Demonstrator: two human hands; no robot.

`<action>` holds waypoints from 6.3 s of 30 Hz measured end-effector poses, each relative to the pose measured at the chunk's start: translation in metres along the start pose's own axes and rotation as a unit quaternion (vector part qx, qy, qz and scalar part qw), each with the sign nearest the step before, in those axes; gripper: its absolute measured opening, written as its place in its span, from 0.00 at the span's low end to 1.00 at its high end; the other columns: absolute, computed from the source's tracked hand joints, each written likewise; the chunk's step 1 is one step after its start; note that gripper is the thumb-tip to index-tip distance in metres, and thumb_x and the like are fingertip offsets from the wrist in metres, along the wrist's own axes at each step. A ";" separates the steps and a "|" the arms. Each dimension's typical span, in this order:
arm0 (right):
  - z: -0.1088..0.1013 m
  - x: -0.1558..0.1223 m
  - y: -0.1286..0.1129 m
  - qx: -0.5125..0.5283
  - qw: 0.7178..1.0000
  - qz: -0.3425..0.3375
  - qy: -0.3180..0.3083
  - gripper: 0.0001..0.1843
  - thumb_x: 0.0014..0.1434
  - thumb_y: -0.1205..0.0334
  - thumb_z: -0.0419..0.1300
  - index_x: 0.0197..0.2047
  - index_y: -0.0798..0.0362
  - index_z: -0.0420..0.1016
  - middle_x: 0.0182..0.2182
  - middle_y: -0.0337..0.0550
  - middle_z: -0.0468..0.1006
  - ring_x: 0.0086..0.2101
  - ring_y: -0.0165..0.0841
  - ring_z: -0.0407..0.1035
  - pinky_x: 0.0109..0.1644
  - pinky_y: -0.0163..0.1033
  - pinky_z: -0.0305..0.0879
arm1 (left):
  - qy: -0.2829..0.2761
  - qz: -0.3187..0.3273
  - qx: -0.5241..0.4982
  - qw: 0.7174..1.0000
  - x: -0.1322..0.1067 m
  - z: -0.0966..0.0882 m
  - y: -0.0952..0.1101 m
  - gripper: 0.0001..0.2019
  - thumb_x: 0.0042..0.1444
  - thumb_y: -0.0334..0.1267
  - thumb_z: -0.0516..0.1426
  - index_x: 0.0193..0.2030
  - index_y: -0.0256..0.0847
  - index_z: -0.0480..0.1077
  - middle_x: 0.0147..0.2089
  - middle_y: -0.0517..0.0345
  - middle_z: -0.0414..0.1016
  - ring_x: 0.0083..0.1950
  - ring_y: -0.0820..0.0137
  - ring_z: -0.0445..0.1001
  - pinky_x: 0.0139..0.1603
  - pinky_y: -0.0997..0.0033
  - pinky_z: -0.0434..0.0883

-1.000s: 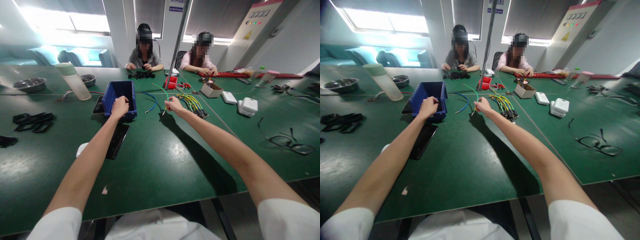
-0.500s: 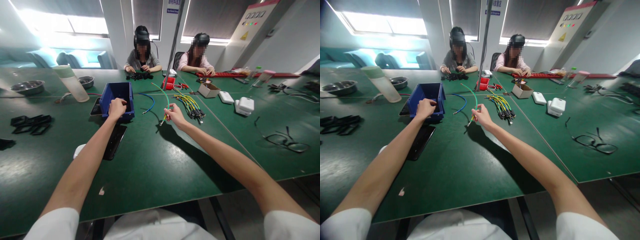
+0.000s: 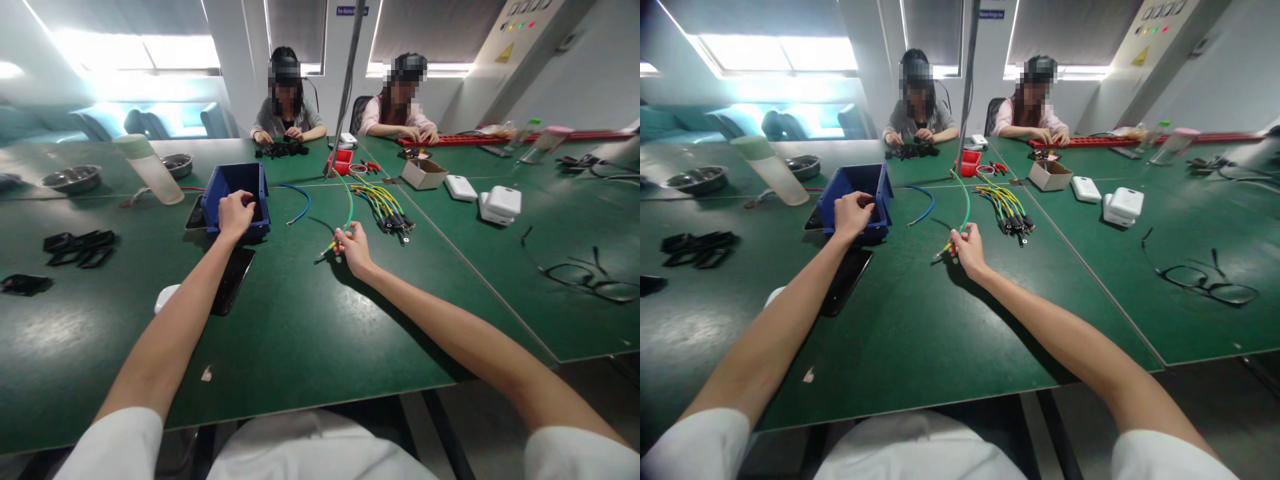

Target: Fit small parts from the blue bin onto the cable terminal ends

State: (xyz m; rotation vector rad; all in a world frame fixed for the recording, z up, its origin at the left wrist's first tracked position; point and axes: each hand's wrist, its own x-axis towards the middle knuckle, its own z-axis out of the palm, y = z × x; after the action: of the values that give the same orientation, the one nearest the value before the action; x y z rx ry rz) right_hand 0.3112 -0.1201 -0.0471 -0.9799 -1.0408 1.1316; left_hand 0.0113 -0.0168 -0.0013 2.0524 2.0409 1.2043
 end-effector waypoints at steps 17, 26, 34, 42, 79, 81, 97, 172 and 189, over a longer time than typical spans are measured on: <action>0.001 -0.003 -0.003 0.025 0.999 -0.013 0.022 0.26 0.50 0.47 0.66 0.41 0.46 0.53 0.24 0.28 0.72 0.18 0.26 0.66 0.20 0.30 0.61 | 0.030 0.028 -0.150 0.988 -0.091 -0.023 0.063 0.11 0.57 0.38 0.60 0.47 0.40 0.76 0.43 0.53 0.80 0.41 0.66 0.78 0.44 0.68 0.73; -0.001 -0.003 -0.002 0.032 0.999 -0.015 0.039 0.27 0.49 0.47 0.66 0.40 0.46 0.52 0.24 0.28 0.72 0.19 0.25 0.65 0.21 0.31 0.62 | -0.081 -0.001 -0.234 0.969 -0.132 -0.012 0.093 0.09 0.56 0.38 0.62 0.44 0.43 0.77 0.42 0.54 0.81 0.40 0.66 0.78 0.43 0.66 0.74; 0.000 -0.004 -0.003 0.022 0.998 -0.029 0.043 0.25 0.51 0.48 0.65 0.40 0.47 0.53 0.25 0.27 0.72 0.18 0.25 0.66 0.21 0.31 0.63 | -0.138 0.022 -0.252 0.958 -0.155 0.001 0.098 0.08 0.54 0.35 0.63 0.42 0.43 0.78 0.43 0.55 0.80 0.38 0.68 0.77 0.44 0.66 0.74; 0.003 -0.008 -0.006 0.013 0.998 -0.042 0.051 0.25 0.51 0.49 0.65 0.40 0.47 0.53 0.25 0.27 0.70 0.19 0.25 0.67 0.22 0.32 0.66 | -0.163 0.050 -0.248 0.954 -0.155 0.005 0.093 0.08 0.53 0.36 0.65 0.40 0.46 0.80 0.39 0.56 0.80 0.38 0.66 0.77 0.44 0.63 0.74; 0.012 -0.026 -0.017 -0.043 0.996 -0.081 0.001 0.20 0.57 0.53 0.62 0.39 0.46 0.52 0.28 0.31 0.67 0.21 0.28 0.67 0.25 0.37 0.66 | -0.157 0.051 -0.238 0.957 -0.155 0.008 0.092 0.07 0.51 0.36 0.66 0.38 0.47 0.81 0.34 0.58 0.79 0.36 0.67 0.76 0.43 0.63 0.73; 0.012 -0.026 -0.017 -0.047 0.995 -0.085 -0.002 0.19 0.57 0.53 0.62 0.39 0.46 0.52 0.28 0.31 0.67 0.21 0.28 0.67 0.25 0.37 0.66 | -0.157 0.053 -0.239 0.957 -0.155 0.008 0.092 0.07 0.51 0.36 0.66 0.38 0.47 0.81 0.34 0.58 0.79 0.36 0.67 0.76 0.43 0.63 0.73; 0.011 -0.024 -0.012 -0.044 0.994 -0.094 -0.016 0.20 0.57 0.52 0.63 0.39 0.46 0.53 0.27 0.30 0.69 0.21 0.28 0.69 0.25 0.37 0.68 | -0.151 0.067 -0.243 0.956 -0.156 0.009 0.092 0.07 0.52 0.35 0.65 0.39 0.43 0.80 0.35 0.57 0.79 0.36 0.69 0.76 0.41 0.67 0.72; 0.014 -0.032 -0.009 -0.089 0.989 -0.105 -0.049 0.20 0.57 0.50 0.63 0.39 0.47 0.55 0.26 0.29 0.67 0.22 0.29 0.71 0.25 0.37 0.70 | -0.168 0.106 -0.258 0.945 -0.158 0.003 0.099 0.08 0.52 0.38 0.65 0.39 0.42 0.80 0.33 0.56 0.77 0.32 0.71 0.73 0.31 0.71 0.69; 0.015 -0.033 -0.011 -0.091 0.989 -0.104 -0.060 0.20 0.56 0.51 0.64 0.40 0.47 0.56 0.24 0.28 0.68 0.21 0.29 0.71 0.26 0.37 0.69 | -0.186 0.105 -0.262 0.941 -0.158 0.005 0.097 0.08 0.54 0.38 0.64 0.41 0.42 0.80 0.34 0.55 0.78 0.33 0.70 0.73 0.32 0.71 0.70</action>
State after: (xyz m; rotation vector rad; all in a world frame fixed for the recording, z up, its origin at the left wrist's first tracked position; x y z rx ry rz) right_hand 0.2952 -0.1532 -0.0379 -0.9288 -1.3292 0.9441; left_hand 0.1190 -0.1640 -0.0345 2.0506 1.2023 1.1156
